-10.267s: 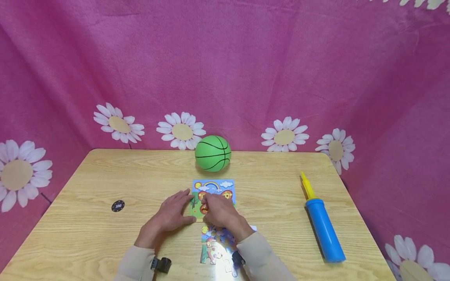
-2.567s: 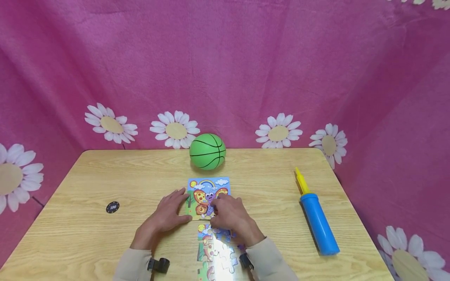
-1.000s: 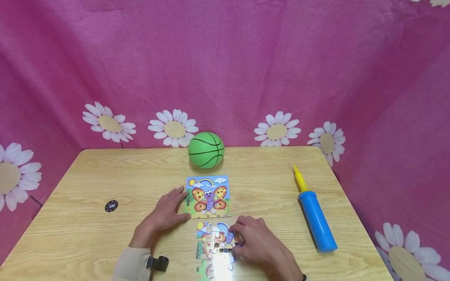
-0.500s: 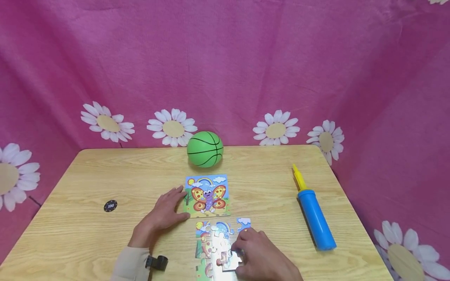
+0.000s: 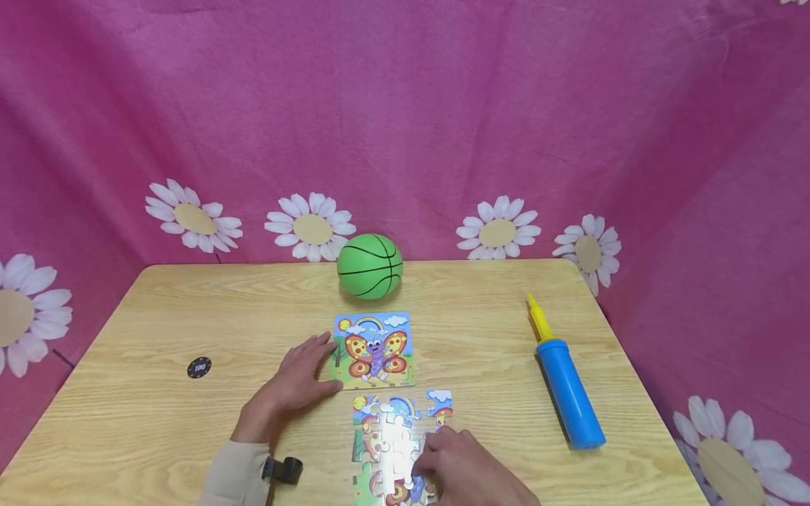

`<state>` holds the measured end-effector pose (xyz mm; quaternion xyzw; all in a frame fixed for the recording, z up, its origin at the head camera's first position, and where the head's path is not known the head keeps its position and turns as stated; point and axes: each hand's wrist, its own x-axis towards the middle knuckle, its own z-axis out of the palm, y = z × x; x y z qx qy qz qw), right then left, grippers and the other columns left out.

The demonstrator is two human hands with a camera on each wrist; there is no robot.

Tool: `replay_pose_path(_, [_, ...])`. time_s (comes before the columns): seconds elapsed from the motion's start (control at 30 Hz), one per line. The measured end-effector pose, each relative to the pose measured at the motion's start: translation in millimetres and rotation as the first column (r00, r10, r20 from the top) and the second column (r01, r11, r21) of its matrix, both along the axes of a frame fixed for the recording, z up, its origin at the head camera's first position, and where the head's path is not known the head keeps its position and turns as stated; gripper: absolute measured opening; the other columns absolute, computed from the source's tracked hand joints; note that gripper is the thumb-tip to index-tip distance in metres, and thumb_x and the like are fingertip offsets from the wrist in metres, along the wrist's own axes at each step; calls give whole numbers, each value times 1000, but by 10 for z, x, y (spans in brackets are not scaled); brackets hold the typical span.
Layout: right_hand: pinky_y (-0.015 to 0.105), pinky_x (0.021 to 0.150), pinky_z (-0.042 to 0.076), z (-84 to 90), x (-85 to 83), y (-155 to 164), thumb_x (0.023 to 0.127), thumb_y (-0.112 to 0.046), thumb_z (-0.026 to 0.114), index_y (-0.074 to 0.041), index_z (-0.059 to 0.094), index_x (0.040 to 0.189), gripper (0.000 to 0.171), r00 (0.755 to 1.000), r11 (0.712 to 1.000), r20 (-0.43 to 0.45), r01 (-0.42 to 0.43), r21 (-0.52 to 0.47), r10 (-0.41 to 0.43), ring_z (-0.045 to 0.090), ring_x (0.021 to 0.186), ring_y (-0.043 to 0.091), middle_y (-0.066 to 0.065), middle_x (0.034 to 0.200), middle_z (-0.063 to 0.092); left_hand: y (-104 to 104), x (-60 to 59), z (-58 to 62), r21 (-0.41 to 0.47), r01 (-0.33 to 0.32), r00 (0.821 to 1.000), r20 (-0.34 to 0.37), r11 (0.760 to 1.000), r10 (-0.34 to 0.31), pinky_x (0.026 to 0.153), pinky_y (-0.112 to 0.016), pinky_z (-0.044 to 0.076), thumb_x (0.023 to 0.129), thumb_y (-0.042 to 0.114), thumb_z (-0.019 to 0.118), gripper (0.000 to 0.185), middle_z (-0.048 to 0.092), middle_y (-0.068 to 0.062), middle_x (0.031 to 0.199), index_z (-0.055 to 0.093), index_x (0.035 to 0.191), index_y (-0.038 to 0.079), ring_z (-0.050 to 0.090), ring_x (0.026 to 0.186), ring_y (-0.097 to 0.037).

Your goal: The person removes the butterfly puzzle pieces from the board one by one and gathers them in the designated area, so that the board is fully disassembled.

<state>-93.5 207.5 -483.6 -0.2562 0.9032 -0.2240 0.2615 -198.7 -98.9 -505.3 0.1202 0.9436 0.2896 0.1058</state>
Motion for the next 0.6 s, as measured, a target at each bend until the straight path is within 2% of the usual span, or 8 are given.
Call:
replay_pose_path(0.2, [32,82,47,11,23,-26,67,-76,67,-40,68,108,55,999,999,20,25,39,-26,47,91,3,-19,105,60,3,0,-3,2,-3,1000,2,1000,3,120,-58,13,81,37,73,75,30,-10,159,44,145,10,21,148,-34])
replay_pose_path(0.4, [35,86,46,20,28,-19,69,-77,64,-35,69,111,60,996,998,-84,-22,59,27,49,98,4,-13,112,63,7,-5,-3,-3,-9,1000,7,1000,9,120,-57,13,80,36,74,74,30,-10,159,45,144,11,20,149,-33])
replay_pose_path(0.47, [36,87,46,15,29,-18,69,-78,62,-35,69,111,60,995,998,-92,-31,61,37,51,101,5,-14,113,64,8,-7,-2,-6,-11,1000,10,1000,11,121,-57,12,80,37,74,75,29,-9,159,45,144,12,20,149,-33])
replay_pose_path(0.6, [30,79,43,11,32,-33,69,-75,65,-36,70,109,56,997,998,-67,-23,53,27,50,92,2,-19,103,62,5,-13,-8,-5,-14,1000,13,1000,15,121,-57,12,81,37,73,75,29,-9,160,44,145,12,19,149,-33])
